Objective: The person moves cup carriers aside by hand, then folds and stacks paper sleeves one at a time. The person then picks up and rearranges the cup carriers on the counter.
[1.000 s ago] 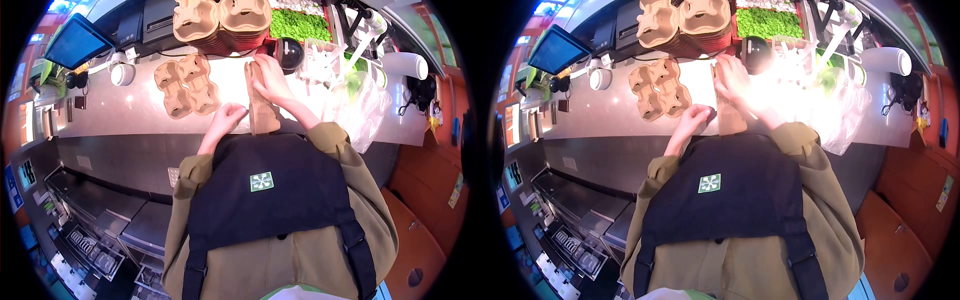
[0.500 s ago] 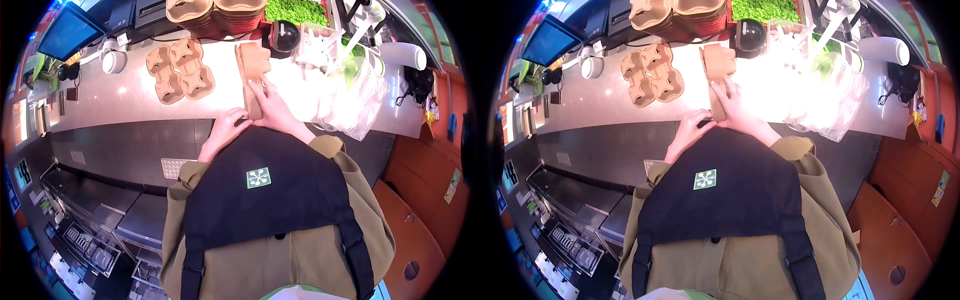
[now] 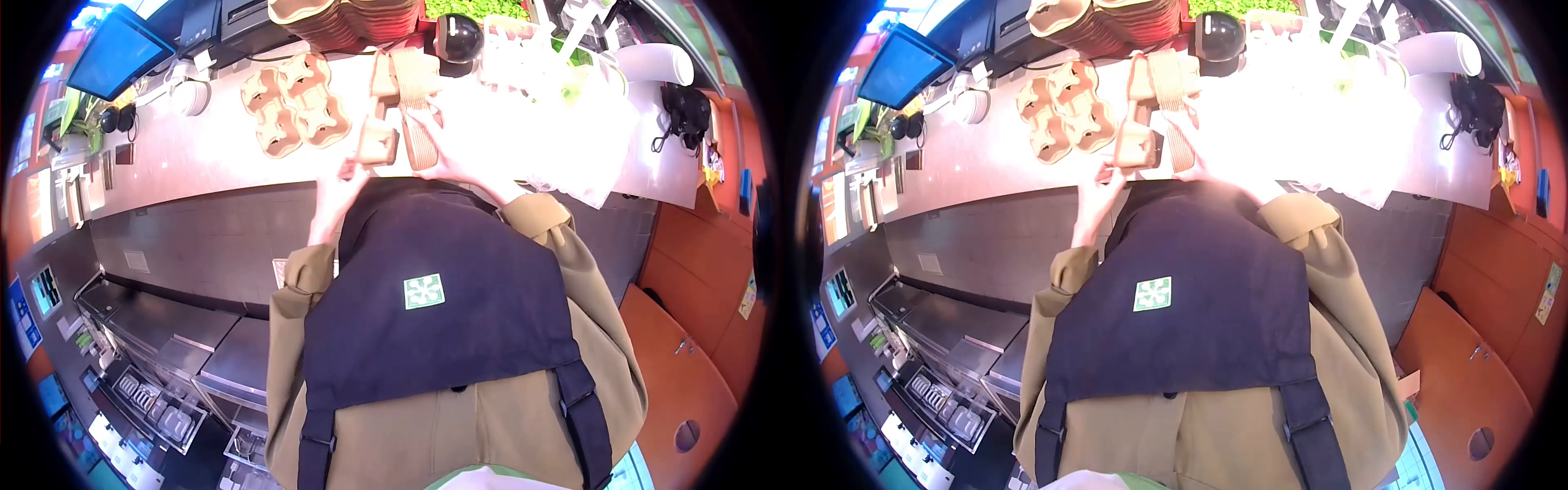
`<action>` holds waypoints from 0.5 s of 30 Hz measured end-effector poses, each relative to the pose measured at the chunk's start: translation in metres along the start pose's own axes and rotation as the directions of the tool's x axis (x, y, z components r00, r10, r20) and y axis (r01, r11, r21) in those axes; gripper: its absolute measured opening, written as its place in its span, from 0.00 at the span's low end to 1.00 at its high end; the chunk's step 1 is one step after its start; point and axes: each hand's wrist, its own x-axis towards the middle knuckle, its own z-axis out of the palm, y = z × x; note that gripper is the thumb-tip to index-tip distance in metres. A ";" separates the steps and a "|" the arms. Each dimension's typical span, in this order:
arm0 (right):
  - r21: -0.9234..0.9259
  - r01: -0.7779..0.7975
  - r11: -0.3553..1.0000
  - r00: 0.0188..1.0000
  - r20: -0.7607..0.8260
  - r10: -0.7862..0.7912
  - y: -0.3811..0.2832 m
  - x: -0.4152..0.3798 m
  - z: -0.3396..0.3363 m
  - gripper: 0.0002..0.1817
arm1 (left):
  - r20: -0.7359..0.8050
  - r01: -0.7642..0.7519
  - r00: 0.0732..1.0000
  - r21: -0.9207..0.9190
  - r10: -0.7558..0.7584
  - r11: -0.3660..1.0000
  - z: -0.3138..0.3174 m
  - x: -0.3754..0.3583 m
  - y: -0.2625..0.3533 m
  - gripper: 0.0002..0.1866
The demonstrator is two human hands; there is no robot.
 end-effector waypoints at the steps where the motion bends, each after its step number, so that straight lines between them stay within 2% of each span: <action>1: 0.021 0.005 1.000 0.999 0.036 -0.006 0.002 0.000 0.000 0.55 | -0.010 0.044 0.999 0.001 -0.044 0.999 -0.009 0.001 0.000 0.12; 4: 0.033 -0.013 0.999 0.998 0.059 0.011 -0.001 0.002 0.012 0.58 | -0.329 -0.074 0.942 -0.010 0.067 0.997 -0.013 0.000 0.026 0.11; 6: 0.045 -0.013 0.999 0.999 0.030 0.012 -0.001 0.001 0.017 0.58 | -0.472 -0.204 0.833 0.226 0.290 0.952 -0.007 -0.008 0.052 0.12; 8: 0.045 0.016 0.999 0.999 -0.036 -0.014 -0.001 -0.001 0.019 0.57 | -0.274 -0.340 0.828 0.451 0.490 0.826 0.002 -0.010 0.038 0.08; 9: 0.022 -0.001 1.000 1.000 -0.020 0.001 -0.002 -0.001 0.018 0.57 | -0.167 -0.417 0.801 0.533 0.575 0.736 0.007 -0.012 0.032 0.07; 10: -0.001 -0.015 1.000 1.000 -0.003 0.015 -0.003 -0.001 0.016 0.58 | -0.239 -0.333 0.868 0.371 0.435 0.867 0.029 -0.017 0.040 0.06; 11: -0.023 -0.028 0.999 1.000 0.013 0.028 -0.004 -0.001 0.014 0.58 | -0.012 -0.235 0.970 0.212 0.243 0.949 0.036 -0.019 0.041 0.10; 12: -0.024 -0.023 0.999 1.000 0.019 0.024 -0.005 -0.001 0.015 0.58 | 0.037 -0.362 0.931 0.207 0.363 0.909 0.046 -0.021 0.041 0.14; 13: -0.026 -0.020 0.999 0.999 0.024 0.021 -0.004 -0.001 0.015 0.58 | 0.068 -0.190 0.979 -0.037 0.192 0.981 0.058 -0.017 0.028 0.14; 15: -0.010 -0.013 1.000 1.000 0.006 0.013 0.000 -0.002 0.018 0.58 | 0.018 -0.200 0.979 -0.075 0.202 0.977 0.067 -0.015 0.014 0.14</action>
